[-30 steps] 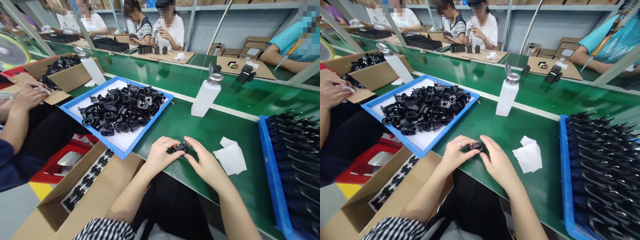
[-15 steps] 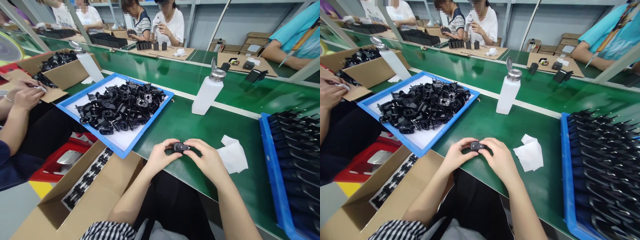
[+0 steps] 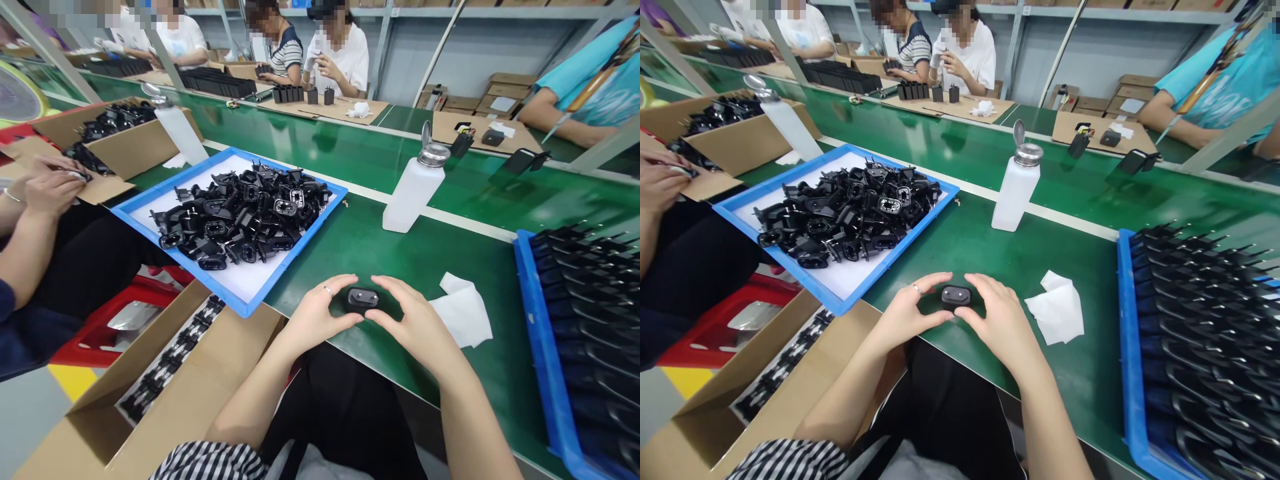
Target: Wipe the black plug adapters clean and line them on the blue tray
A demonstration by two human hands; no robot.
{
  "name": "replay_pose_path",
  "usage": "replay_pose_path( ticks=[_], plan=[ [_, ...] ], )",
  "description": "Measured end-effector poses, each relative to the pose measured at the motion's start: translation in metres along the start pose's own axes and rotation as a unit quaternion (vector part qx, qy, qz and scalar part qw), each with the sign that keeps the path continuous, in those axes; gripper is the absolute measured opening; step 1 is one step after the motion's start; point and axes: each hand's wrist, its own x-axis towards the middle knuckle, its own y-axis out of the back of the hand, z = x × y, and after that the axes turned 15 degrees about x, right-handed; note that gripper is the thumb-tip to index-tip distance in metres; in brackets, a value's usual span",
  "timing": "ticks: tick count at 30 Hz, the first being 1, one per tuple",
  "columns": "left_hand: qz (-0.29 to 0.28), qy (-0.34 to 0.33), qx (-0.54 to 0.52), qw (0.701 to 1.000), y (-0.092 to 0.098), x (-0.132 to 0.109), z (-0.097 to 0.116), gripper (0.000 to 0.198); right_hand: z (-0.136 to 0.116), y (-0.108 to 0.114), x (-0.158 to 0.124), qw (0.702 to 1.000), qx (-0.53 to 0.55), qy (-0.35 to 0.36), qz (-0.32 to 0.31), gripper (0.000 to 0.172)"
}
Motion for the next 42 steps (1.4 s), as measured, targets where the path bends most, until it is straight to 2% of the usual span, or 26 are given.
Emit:
replay_pose_path(
  ticks=[3,6,10,18,24,30,32,36,38,42],
  plan=[
    [-0.001,-0.041,0.088,0.995,0.01,0.004,0.004,0.036,0.0,0.003,0.001,0.999,-0.031,0.006,-0.016,0.031],
    [-0.023,-0.053,0.155,0.986,0.017,0.01,0.008,0.026,-0.002,0.005,0.004,0.998,-0.061,0.015,-0.022,0.023],
    [-0.045,-0.066,0.224,0.971,0.021,0.016,0.012,0.026,-0.006,0.006,0.007,0.996,-0.079,0.021,-0.039,0.017],
    [-0.112,-0.014,0.276,0.954,0.026,0.026,0.023,0.017,-0.016,0.012,0.017,0.988,-0.114,-0.01,-0.102,0.013],
    [-0.181,-0.004,0.266,0.947,0.033,0.037,0.026,0.019,-0.021,0.015,0.024,0.977,-0.141,-0.043,-0.152,0.007],
    [-0.223,0.041,0.354,0.907,0.033,0.042,0.043,0.016,-0.025,0.015,0.025,0.971,-0.142,-0.076,-0.174,0.006],
    [-0.208,0.044,0.366,0.906,0.031,0.039,0.047,0.014,-0.025,0.015,0.025,0.971,-0.133,-0.086,-0.179,0.008],
    [-0.162,0.052,0.33,0.928,0.024,0.026,0.042,0.017,-0.02,0.017,0.024,0.974,-0.109,-0.078,-0.182,0.009],
    [-0.132,0.049,0.278,0.95,0.019,0.019,0.033,0.023,-0.015,0.018,0.023,0.979,-0.072,-0.07,-0.18,0.012],
    [-0.057,0.037,0.1,0.993,0.009,0.006,0.009,0.037,-0.008,0.018,0.018,0.986,-0.009,-0.05,-0.16,0.019]
  ],
)
